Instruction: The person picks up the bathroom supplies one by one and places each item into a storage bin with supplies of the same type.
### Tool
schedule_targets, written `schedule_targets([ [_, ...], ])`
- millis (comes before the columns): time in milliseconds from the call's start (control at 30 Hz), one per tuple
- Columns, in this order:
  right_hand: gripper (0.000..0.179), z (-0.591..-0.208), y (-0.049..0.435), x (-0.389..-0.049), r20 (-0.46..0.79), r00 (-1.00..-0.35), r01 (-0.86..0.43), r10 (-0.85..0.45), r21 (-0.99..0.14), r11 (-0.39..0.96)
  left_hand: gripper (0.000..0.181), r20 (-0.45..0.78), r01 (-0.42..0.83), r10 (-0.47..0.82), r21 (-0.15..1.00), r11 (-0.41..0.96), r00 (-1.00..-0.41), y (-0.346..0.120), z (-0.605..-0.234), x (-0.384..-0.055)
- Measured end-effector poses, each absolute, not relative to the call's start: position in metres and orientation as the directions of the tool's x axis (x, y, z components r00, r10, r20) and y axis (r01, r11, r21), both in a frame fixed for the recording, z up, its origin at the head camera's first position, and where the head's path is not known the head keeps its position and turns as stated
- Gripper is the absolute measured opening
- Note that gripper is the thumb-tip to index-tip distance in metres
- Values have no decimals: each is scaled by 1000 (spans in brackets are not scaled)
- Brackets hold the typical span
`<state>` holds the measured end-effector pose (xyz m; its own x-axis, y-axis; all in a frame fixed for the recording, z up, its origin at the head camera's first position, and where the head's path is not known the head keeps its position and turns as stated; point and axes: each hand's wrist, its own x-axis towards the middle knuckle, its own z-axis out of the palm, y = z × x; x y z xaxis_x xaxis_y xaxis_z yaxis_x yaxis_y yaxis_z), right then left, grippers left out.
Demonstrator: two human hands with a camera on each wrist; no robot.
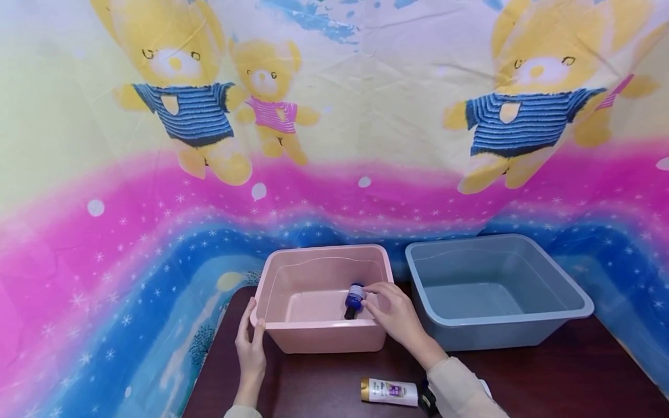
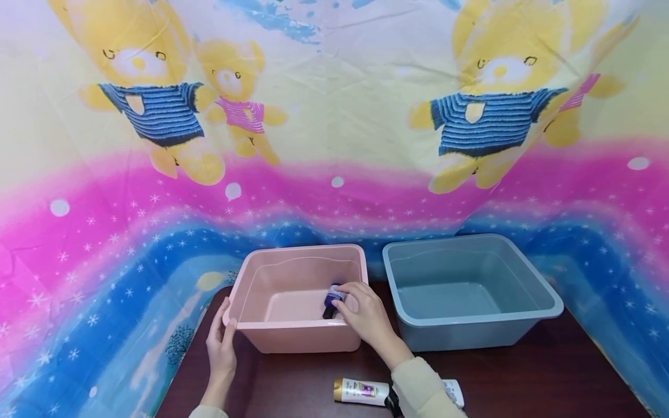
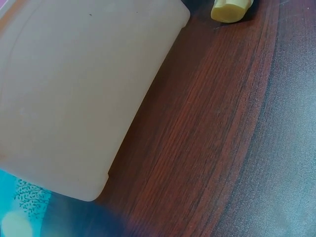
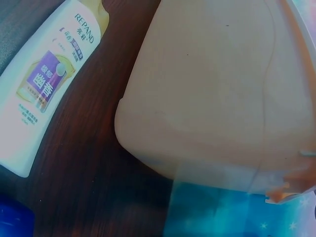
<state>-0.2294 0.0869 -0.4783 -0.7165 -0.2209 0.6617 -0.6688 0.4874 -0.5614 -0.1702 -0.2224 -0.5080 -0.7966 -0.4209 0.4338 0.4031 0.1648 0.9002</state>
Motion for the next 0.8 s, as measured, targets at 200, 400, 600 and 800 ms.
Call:
schedule_targets([
  [200, 29, -478, 88, -225, 659, -719, -665, -222, -559, 495, 46, 446, 413, -412, 894, 172, -794, -222, -508, -170],
  [400, 28, -477, 89, -220, 654, -725, -662, -217, -574, 481, 45, 441, 407, -415, 897, 174, -795, -222, -507, -170],
  [600, 30, -477, 89, -215, 694, -691, -695, -201, -561, 449, 45, 435, 397, -426, 900, 180, -793, -222, -507, -169],
  [800, 30, -477, 88, -210, 732, -657, -724, -180, -545, 424, 45, 453, 421, -416, 891, 173, -788, -222, -507, -170],
])
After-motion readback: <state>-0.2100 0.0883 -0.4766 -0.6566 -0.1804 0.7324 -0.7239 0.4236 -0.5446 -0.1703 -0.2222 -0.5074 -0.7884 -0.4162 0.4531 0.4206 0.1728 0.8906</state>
